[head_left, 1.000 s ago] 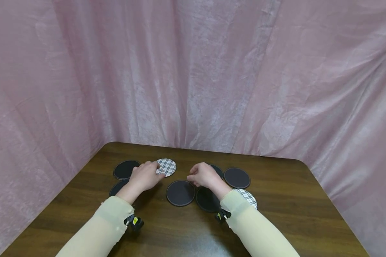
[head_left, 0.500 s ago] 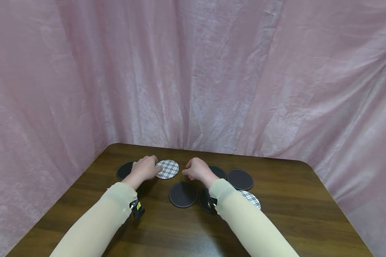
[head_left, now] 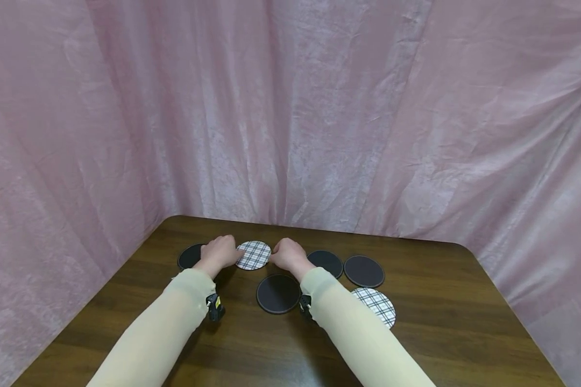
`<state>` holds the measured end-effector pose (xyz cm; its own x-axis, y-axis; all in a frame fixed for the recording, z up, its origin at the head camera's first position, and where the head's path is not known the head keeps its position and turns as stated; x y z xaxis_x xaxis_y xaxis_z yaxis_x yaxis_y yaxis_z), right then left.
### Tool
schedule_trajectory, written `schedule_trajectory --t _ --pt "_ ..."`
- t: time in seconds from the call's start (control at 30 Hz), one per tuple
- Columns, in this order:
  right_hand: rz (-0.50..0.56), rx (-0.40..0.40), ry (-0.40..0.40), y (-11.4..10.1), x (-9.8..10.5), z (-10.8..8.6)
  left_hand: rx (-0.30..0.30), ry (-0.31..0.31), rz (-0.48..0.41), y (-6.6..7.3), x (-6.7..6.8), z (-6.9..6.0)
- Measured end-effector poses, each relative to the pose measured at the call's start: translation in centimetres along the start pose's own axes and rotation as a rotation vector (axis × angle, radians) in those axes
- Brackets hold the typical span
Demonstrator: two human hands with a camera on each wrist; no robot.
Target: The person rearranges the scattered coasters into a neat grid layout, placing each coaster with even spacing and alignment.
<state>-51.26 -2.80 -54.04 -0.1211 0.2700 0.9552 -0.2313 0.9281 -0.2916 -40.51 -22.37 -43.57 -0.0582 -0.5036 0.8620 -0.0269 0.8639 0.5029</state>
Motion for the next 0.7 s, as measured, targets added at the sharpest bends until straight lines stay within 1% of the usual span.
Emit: schedule_trajectory --t 0.1,0.2,0.33,0.6,0.63,0.67,0.7 --pt "-0.012 -0.009 -0.042 -0.5 0.0 -0.3 0.028 -0.023 -0.003 -0.1 -0.2 -0.2" --pt "-0.003 -0.022 -0.065 -0.8 0.1 -0.5 0.044 -0.034 -0.009 -0.3 -0.5 -0.1" --pt "-0.004 -0.029 -0.056 -1.1 0.2 -0.4 0.061 -0.036 -0.013 -0.5 -0.7 0.0" --pt "0.016 -0.054 -0.082 -0.8 -0.5 0.6 0.088 -0.046 -0.016 -0.6 -0.8 0.1" --pt "0.018 -0.064 -0.080 -1.0 -0.2 0.3 0.090 -0.048 -0.015 -0.5 -0.8 0.0" --pt "0.011 -0.073 -0.066 -1.7 0.9 -1.1 0.093 -0.050 -0.012 -0.5 -0.8 0.0" --pt "0.012 -0.081 -0.063 -2.0 1.2 -1.6 0.094 -0.052 -0.011 -0.4 -0.8 -0.1"
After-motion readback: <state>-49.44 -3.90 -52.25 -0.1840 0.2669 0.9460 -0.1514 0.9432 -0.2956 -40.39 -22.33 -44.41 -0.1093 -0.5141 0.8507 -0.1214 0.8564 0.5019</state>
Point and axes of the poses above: each hand's wrist, its own z-axis towards the middle knuckle, its own x-axis out of the back of the hand, y = z × x, the point moved 6 cm from there along z, towards the middle knuckle, and after that the axes turned 12 degrees about -z, right-handed, at the moved point
